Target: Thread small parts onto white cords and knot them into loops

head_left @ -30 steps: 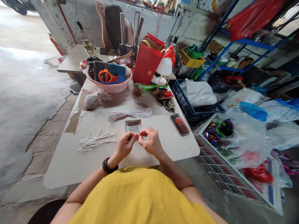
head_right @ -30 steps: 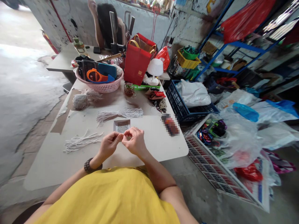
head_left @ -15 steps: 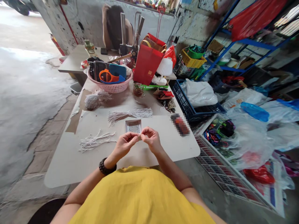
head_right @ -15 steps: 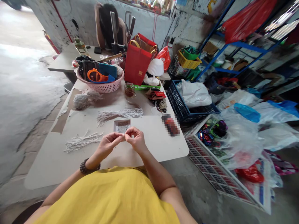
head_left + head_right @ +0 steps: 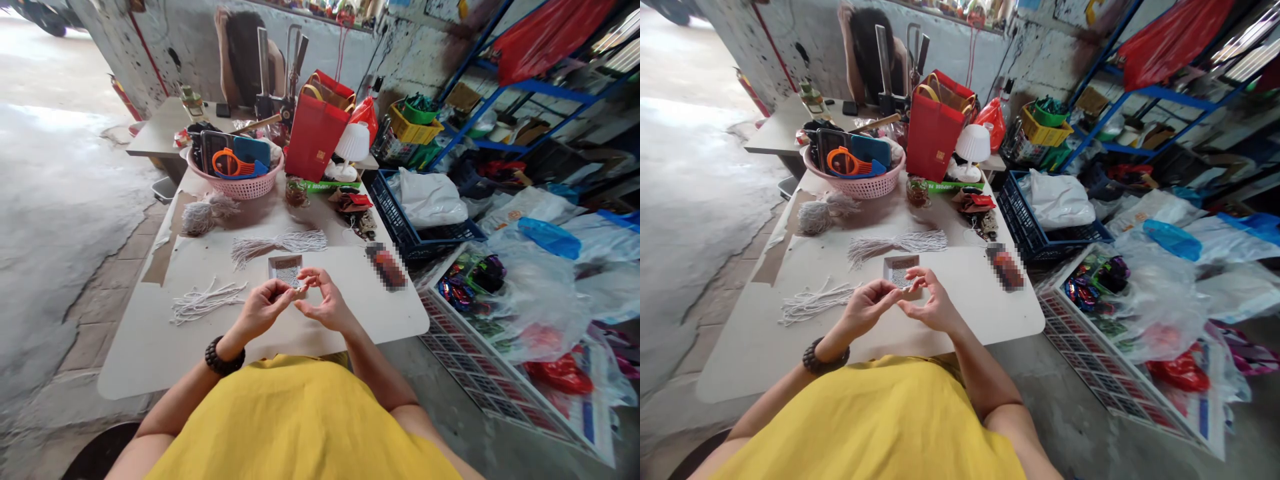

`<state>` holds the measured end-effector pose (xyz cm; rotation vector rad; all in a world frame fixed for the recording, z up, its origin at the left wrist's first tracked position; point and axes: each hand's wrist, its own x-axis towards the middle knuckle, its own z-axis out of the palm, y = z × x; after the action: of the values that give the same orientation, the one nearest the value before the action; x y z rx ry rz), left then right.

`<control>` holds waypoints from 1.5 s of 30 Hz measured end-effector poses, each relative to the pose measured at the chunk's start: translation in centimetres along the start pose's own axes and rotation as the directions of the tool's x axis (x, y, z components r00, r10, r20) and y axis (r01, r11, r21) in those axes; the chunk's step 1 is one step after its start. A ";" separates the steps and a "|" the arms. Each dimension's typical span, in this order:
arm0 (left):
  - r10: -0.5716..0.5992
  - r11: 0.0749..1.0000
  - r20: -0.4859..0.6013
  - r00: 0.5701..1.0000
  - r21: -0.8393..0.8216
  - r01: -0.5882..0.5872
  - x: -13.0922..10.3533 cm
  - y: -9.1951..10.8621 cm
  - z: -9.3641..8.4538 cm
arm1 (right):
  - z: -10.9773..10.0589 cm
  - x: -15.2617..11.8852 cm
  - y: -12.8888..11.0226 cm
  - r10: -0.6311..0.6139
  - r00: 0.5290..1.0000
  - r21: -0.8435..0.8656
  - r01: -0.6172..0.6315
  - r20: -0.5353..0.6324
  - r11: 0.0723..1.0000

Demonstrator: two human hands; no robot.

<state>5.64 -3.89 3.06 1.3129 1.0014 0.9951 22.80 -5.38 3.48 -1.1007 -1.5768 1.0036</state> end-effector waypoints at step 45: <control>0.104 0.913 0.305 0.946 0.348 -0.213 -1.8 1.0 -3.0 | -1.2 -0.2 -1.9 0.117 0.954 -0.021 -0.116 0.277 0.993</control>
<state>2.20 -4.78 4.07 1.8275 0.9010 0.7251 23.62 -5.95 5.53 -1.1028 -1.7523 1.2797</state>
